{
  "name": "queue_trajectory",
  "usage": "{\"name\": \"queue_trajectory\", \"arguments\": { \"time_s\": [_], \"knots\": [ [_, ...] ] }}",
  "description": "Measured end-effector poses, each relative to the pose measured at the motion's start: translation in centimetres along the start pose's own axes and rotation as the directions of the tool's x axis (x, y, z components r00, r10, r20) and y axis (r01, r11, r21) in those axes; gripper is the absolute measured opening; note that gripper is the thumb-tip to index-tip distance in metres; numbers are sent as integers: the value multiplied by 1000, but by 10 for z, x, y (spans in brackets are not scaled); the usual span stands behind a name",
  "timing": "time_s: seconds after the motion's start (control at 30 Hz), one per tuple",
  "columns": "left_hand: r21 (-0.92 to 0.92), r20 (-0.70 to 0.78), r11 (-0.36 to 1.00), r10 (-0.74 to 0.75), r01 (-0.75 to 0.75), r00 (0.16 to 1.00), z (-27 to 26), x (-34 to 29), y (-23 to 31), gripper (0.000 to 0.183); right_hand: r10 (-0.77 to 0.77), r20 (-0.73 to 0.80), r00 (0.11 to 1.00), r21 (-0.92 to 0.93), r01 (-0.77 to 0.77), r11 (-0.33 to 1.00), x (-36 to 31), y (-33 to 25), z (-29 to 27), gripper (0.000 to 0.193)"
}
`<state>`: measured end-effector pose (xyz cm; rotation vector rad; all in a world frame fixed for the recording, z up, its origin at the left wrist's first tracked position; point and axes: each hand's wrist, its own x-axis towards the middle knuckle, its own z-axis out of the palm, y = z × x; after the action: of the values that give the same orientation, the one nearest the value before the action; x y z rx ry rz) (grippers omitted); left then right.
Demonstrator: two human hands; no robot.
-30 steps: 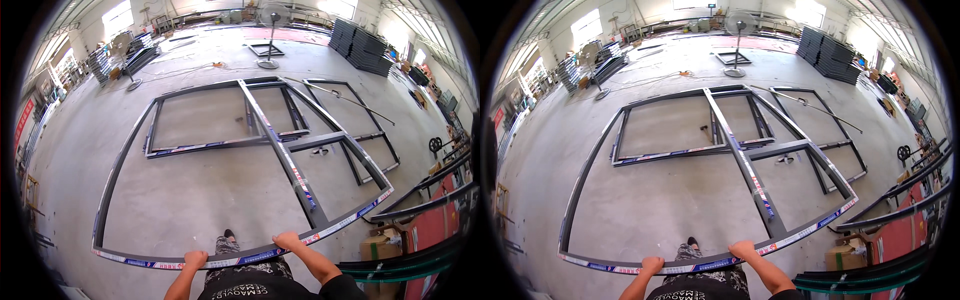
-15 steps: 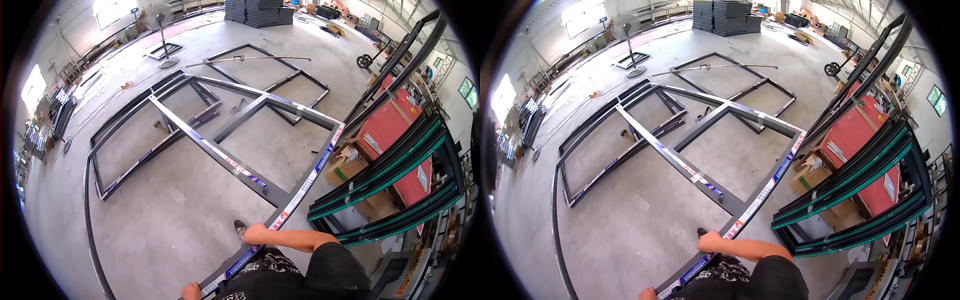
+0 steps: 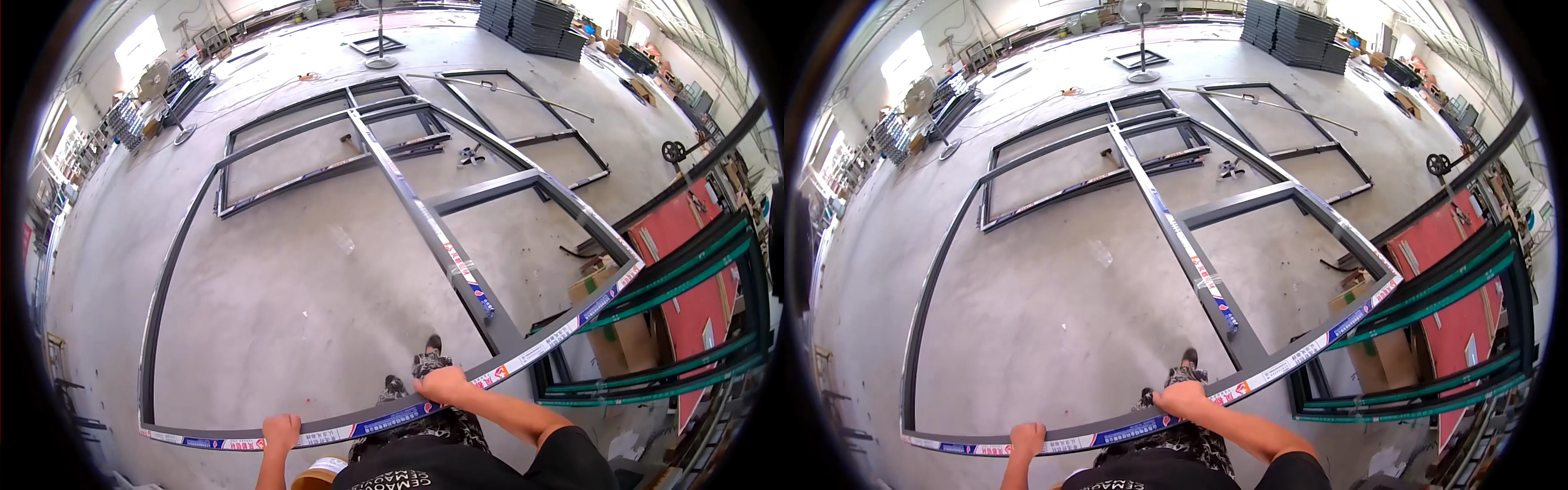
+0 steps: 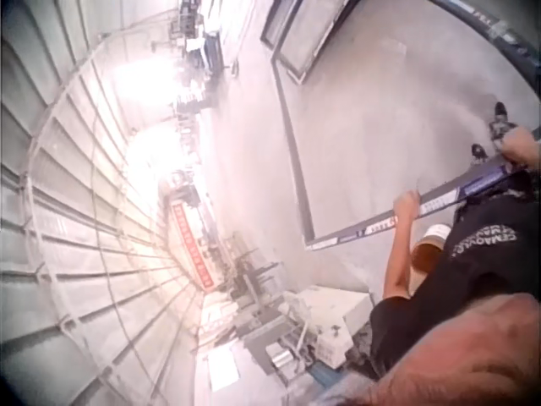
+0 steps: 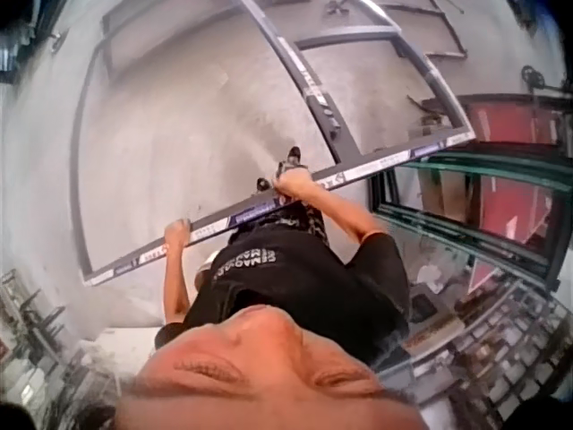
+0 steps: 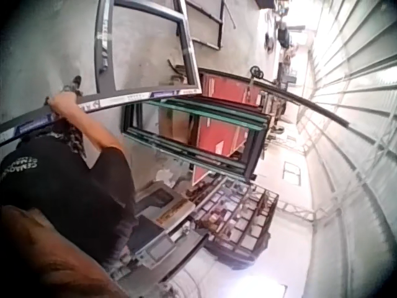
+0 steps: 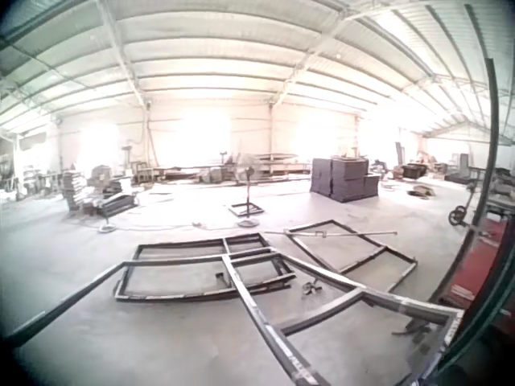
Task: The person applies green adhesive tape to the corner joints and edges of several large metal window or door frames laid out on the floor.
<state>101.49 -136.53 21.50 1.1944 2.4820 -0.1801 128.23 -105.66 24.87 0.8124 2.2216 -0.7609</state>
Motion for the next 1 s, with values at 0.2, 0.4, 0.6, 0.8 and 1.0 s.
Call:
{"name": "queue_trajectory", "arguments": {
  "time_s": [0.2, 0.4, 0.6, 0.8, 1.0],
  "knots": [
    [26, 55, 1000, -7, 6, 998, 12, -74, -11, 43, 0, -40, 999, 53, 2, 999, -60, -25, 60, 59],
    [24, 97, 1000, -17, 14, 995, 48, -140, -8, 42, -12, -25, 1000, 84, 14, 996, -100, -21, 127, 60],
    [1, 113, 1000, 8, -8, 994, 88, -209, -8, 42, 2, -15, 1000, 59, -1, 998, -152, -22, 178, 59],
    [21, 82, 999, -27, 26, 996, 114, -257, -16, 44, -19, -55, 998, -16, 18, 1000, -179, -31, 250, 51],
    [29, 38, 999, 32, -33, 999, 135, -297, -44, 45, -35, -55, 998, -36, 33, 999, -202, -50, 294, 58]
  ]
}}
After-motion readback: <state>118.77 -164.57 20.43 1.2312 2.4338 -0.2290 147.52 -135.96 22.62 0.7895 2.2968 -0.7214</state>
